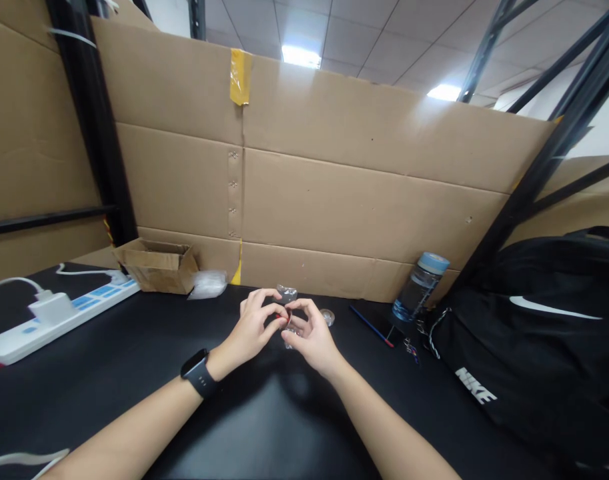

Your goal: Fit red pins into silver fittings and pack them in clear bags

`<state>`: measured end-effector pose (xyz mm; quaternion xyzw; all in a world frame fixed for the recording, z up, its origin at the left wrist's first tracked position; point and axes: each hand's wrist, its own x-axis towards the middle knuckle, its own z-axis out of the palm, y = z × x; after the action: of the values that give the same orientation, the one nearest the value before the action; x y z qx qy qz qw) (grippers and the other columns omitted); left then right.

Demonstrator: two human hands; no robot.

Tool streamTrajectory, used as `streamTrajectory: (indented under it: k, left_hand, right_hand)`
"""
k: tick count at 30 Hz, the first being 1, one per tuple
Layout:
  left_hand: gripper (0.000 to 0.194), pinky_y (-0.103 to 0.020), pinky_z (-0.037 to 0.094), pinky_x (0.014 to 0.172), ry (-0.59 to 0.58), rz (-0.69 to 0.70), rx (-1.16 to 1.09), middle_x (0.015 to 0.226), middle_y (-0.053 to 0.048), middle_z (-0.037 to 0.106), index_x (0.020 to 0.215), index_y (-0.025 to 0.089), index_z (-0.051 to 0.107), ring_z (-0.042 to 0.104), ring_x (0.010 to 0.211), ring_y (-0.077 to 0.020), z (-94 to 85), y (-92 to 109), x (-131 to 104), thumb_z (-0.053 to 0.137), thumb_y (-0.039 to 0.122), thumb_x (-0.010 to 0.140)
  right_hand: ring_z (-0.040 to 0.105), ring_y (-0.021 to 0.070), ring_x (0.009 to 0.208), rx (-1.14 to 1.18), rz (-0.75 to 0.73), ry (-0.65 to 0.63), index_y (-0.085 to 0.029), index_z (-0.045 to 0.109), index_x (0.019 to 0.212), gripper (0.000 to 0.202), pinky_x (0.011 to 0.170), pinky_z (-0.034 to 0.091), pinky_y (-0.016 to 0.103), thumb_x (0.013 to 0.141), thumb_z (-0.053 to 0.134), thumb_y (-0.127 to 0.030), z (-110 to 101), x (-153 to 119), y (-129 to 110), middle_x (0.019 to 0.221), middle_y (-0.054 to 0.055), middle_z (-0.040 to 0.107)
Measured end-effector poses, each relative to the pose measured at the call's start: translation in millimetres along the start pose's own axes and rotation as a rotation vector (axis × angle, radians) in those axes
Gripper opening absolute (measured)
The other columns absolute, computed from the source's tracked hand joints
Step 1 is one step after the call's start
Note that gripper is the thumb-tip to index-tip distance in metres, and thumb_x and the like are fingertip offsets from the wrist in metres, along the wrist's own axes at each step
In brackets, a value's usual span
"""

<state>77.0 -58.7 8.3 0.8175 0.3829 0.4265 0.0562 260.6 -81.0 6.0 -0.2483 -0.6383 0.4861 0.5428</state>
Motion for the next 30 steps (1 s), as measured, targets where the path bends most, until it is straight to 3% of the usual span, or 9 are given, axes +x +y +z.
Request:
streamTrajectory:
  k: [8, 11, 16, 21, 27, 30]
  left_hand:
    - [0.013, -0.048, 0.036, 0.103, 0.044, 0.039, 0.104, 0.130, -0.007, 0.057, 0.095, 0.028, 0.072, 0.044, 0.126, -0.0296, -1.6, -1, 1, 0.059, 0.030, 0.096]
    - [0.013, -0.048, 0.036, 0.102, 0.060, 0.036, 0.129, 0.129, -0.007, 0.057, 0.094, 0.027, 0.073, 0.044, 0.126, -0.0297, -3.5, -2, 2, 0.060, 0.029, 0.095]
    - [0.013, -0.047, 0.035, 0.102, 0.050, 0.050, 0.118, 0.128, -0.006, 0.057, 0.093, 0.028, 0.075, 0.045, 0.124, -0.0290, -4.8, 1, 2, 0.063, 0.032, 0.095]
    - [0.012, -0.047, 0.035, 0.100, 0.040, 0.051, 0.115, 0.125, -0.005, 0.058, 0.091, 0.029, 0.076, 0.045, 0.123, -0.0288, -6.5, 2, 3, 0.065, 0.032, 0.094]
    - [0.019, -0.048, 0.035, 0.104, 0.025, -0.024, 0.060, 0.127, -0.004, 0.057, 0.102, 0.029, 0.073, 0.046, 0.124, -0.0270, -10.5, -2, 5, 0.055, 0.034, 0.099]
    - [0.023, -0.052, 0.033, 0.109, -0.088, -0.054, 0.028, 0.134, -0.004, 0.055, 0.111, 0.033, 0.072, 0.042, 0.130, -0.0290, -9.5, -5, 4, 0.055, 0.043, 0.098]
  right_hand:
    - [0.065, 0.0239, 0.117, -0.093, 0.053, 0.043, -0.029, 0.053, 0.111, 0.052, 0.097, 0.053, 0.041, 0.071, 0.087, -0.033, -11, 3, 2, 0.126, 0.005, 0.062]
    - [0.065, 0.0246, 0.114, -0.271, 0.064, 0.036, -0.025, 0.061, 0.101, 0.038, 0.091, 0.054, 0.040, 0.073, 0.084, -0.034, -15, 6, 1, 0.118, 0.005, 0.066]
    - [0.064, 0.0209, 0.104, -0.426, 0.019, 0.019, -0.021, 0.070, 0.089, 0.013, 0.085, 0.055, 0.033, 0.084, 0.072, -0.032, -14, 8, -4, 0.109, 0.006, 0.065]
    - [0.063, 0.0206, 0.109, -0.509, -0.038, 0.029, -0.020, 0.071, 0.090, 0.009, 0.086, 0.053, 0.031, 0.089, 0.065, -0.027, -16, 7, -3, 0.113, 0.008, 0.063]
    - [0.059, 0.0219, 0.113, -0.807, -0.163, -0.003, -0.022, 0.069, 0.084, 0.009, 0.102, 0.045, 0.039, 0.087, 0.064, -0.017, -18, 5, -3, 0.114, 0.007, 0.063]
    - [0.057, 0.0228, 0.114, -0.904, -0.227, -0.042, -0.022, 0.069, 0.086, 0.009, 0.103, 0.045, 0.040, 0.086, 0.064, -0.015, -17, 4, -5, 0.117, 0.008, 0.062]
